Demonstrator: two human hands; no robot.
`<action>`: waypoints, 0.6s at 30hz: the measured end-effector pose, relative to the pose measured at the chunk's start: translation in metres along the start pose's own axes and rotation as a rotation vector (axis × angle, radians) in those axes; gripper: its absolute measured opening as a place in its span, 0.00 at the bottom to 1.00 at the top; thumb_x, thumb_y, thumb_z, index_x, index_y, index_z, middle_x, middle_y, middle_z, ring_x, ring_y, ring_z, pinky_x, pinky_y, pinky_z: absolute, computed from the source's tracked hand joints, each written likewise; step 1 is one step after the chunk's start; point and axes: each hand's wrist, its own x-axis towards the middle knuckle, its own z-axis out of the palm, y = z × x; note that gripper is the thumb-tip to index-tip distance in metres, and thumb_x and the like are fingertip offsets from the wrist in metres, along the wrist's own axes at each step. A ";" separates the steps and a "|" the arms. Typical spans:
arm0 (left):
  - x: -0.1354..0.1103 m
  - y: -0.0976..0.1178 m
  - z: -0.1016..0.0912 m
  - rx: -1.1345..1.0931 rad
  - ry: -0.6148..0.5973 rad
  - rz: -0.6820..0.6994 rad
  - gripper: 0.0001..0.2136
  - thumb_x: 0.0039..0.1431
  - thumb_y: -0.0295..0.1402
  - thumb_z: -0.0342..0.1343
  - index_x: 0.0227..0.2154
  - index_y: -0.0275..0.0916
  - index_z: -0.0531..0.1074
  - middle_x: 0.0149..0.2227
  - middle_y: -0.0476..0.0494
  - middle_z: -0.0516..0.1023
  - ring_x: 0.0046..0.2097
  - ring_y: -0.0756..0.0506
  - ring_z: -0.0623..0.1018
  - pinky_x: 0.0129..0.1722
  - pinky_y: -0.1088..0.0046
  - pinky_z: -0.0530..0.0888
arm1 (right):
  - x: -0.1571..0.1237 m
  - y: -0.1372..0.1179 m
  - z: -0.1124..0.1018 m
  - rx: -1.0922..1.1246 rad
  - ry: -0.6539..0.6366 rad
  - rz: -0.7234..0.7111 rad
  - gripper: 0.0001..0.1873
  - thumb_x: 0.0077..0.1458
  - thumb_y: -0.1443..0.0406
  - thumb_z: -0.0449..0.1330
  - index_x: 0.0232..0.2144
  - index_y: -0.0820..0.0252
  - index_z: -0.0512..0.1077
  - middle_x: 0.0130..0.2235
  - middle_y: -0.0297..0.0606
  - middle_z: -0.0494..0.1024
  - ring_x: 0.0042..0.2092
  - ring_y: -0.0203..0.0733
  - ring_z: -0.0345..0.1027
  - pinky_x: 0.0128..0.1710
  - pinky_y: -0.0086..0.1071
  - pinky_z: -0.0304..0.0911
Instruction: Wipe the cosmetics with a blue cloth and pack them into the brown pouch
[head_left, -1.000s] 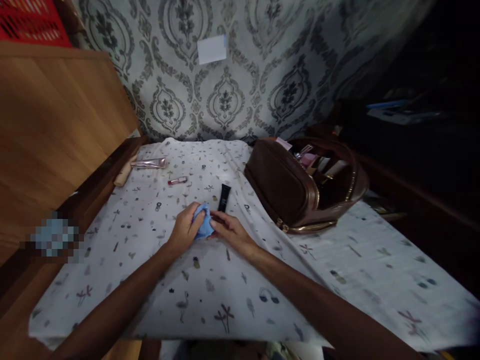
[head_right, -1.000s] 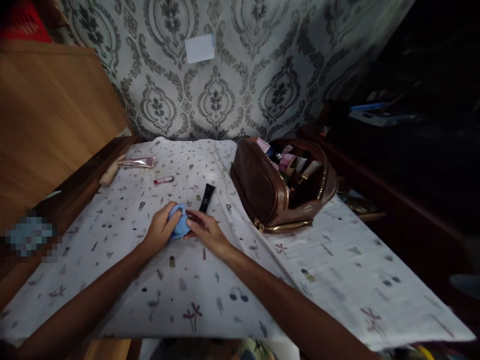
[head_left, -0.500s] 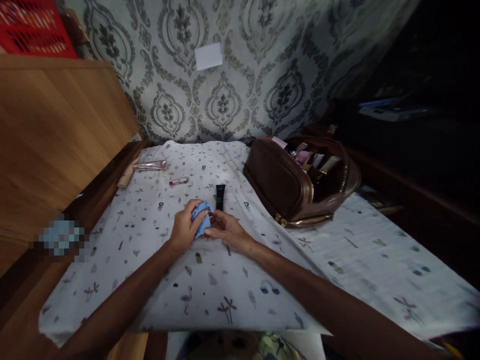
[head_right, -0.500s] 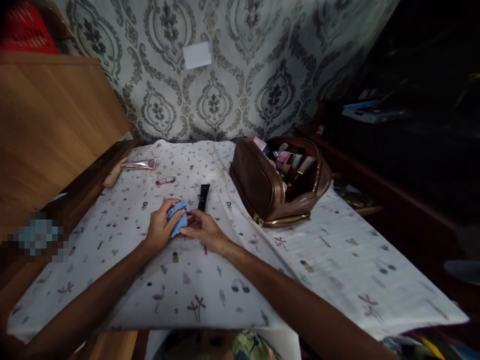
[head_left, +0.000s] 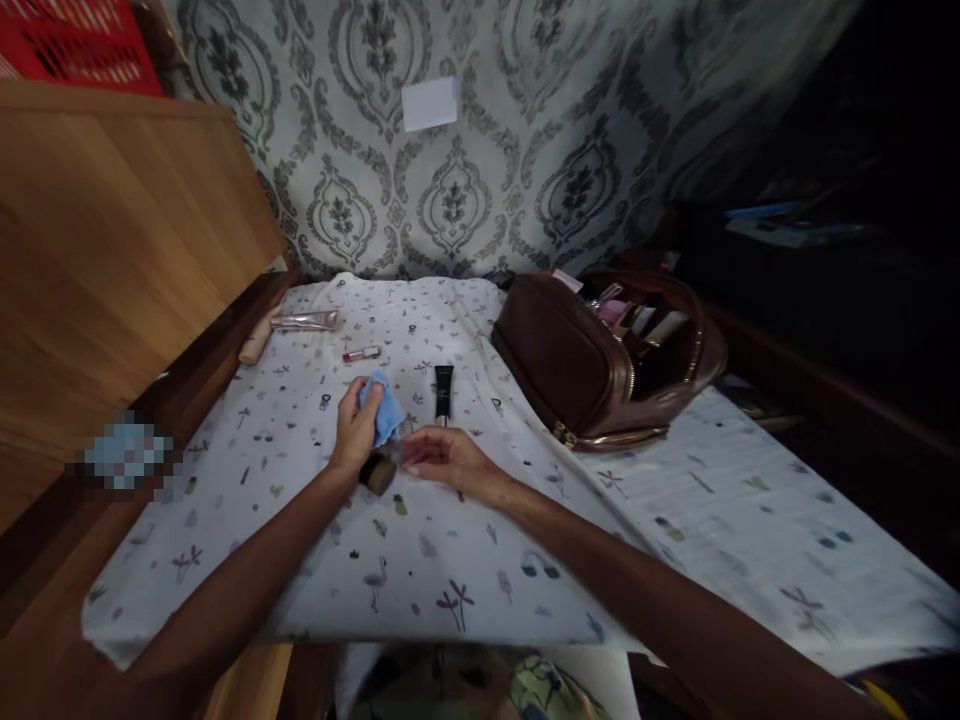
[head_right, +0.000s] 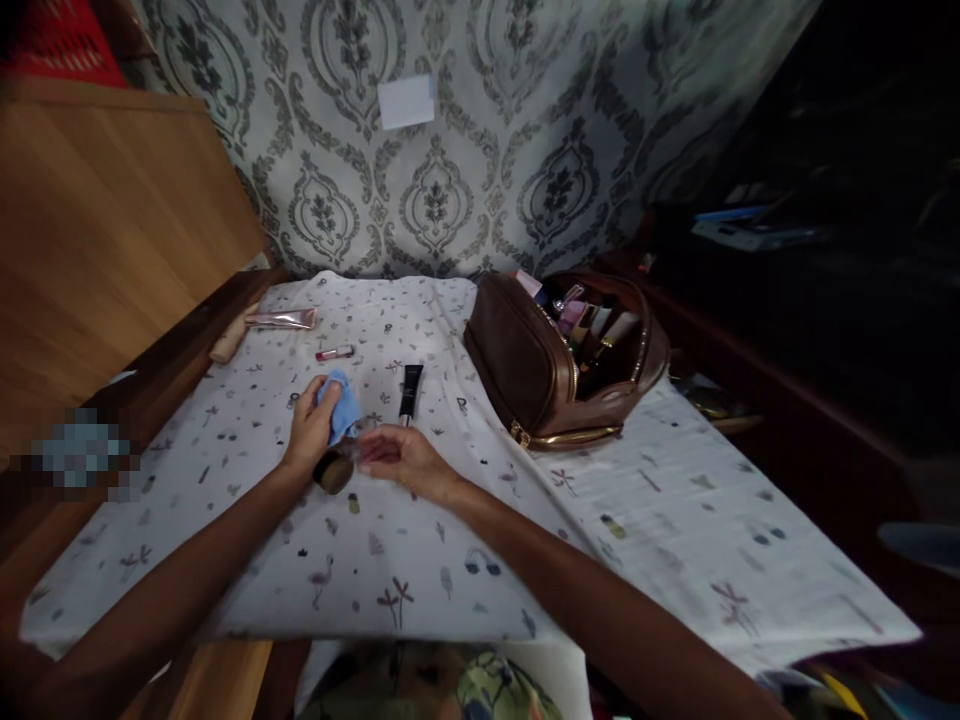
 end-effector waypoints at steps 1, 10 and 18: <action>0.000 -0.002 0.001 -0.007 -0.006 -0.005 0.19 0.57 0.52 0.57 0.29 0.40 0.66 0.23 0.56 0.61 0.25 0.53 0.62 0.23 0.79 0.61 | 0.000 0.001 0.001 -0.014 0.005 -0.006 0.29 0.37 0.51 0.75 0.39 0.60 0.76 0.36 0.36 0.79 0.39 0.41 0.74 0.46 0.39 0.69; -0.006 -0.009 0.007 -0.113 0.019 -0.035 0.22 0.57 0.56 0.55 0.29 0.40 0.64 0.24 0.56 0.60 0.26 0.53 0.61 0.26 0.78 0.63 | -0.012 -0.011 0.037 -0.793 0.054 -0.216 0.27 0.49 0.54 0.71 0.49 0.60 0.75 0.45 0.44 0.78 0.44 0.48 0.73 0.45 0.40 0.68; -0.011 0.002 0.007 -0.199 0.002 -0.085 0.16 0.57 0.48 0.58 0.37 0.41 0.68 0.29 0.53 0.67 0.29 0.52 0.68 0.30 0.79 0.67 | -0.016 -0.008 0.027 -0.472 0.114 -0.174 0.22 0.47 0.64 0.70 0.45 0.57 0.71 0.44 0.38 0.78 0.47 0.46 0.72 0.50 0.41 0.66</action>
